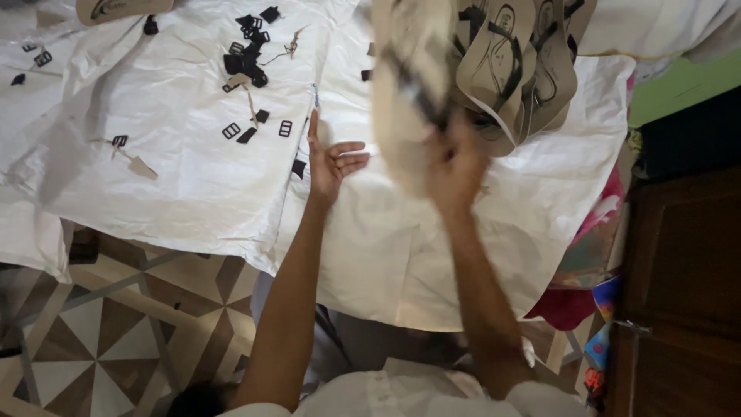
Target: The person assembles straps and buckles onto sandal soles.
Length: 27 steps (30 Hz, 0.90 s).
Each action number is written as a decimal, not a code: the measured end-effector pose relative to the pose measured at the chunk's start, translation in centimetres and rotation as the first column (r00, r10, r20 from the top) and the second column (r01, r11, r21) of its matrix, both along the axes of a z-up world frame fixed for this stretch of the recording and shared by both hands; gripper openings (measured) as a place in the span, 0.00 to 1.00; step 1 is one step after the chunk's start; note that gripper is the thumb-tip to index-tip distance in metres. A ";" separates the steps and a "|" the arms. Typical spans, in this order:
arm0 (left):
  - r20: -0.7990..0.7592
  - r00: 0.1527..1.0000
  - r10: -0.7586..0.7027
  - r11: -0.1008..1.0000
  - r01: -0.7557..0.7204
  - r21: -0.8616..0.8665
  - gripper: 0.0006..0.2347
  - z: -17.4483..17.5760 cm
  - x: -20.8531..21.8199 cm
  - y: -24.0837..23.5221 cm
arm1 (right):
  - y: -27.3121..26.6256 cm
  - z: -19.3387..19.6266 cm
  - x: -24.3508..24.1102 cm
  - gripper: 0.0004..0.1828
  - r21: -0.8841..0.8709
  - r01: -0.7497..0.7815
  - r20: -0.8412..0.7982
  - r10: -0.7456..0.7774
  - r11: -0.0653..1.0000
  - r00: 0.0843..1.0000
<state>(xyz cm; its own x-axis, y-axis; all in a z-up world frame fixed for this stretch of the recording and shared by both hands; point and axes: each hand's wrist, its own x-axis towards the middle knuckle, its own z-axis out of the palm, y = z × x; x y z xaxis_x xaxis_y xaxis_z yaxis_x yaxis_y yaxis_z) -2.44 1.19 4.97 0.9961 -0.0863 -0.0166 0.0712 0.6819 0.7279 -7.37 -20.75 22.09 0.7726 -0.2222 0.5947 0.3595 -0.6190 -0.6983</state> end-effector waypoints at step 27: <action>-0.022 1.000 -0.019 0.998 0.020 0.062 0.27 -0.1 0.4 0.1 | -17.4 -2.0 23.0 0.20 -0.628 0.152 -0.473 -0.530 0.763 0.704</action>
<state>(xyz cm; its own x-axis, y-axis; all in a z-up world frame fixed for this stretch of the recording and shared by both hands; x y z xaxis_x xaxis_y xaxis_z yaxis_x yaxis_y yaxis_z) -2.02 1.28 4.92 0.9936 -0.1039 -0.0440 0.1002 0.6334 0.7673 15.62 -38.13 20.11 0.9227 -0.3584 0.1420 -0.3253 -0.9215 -0.2123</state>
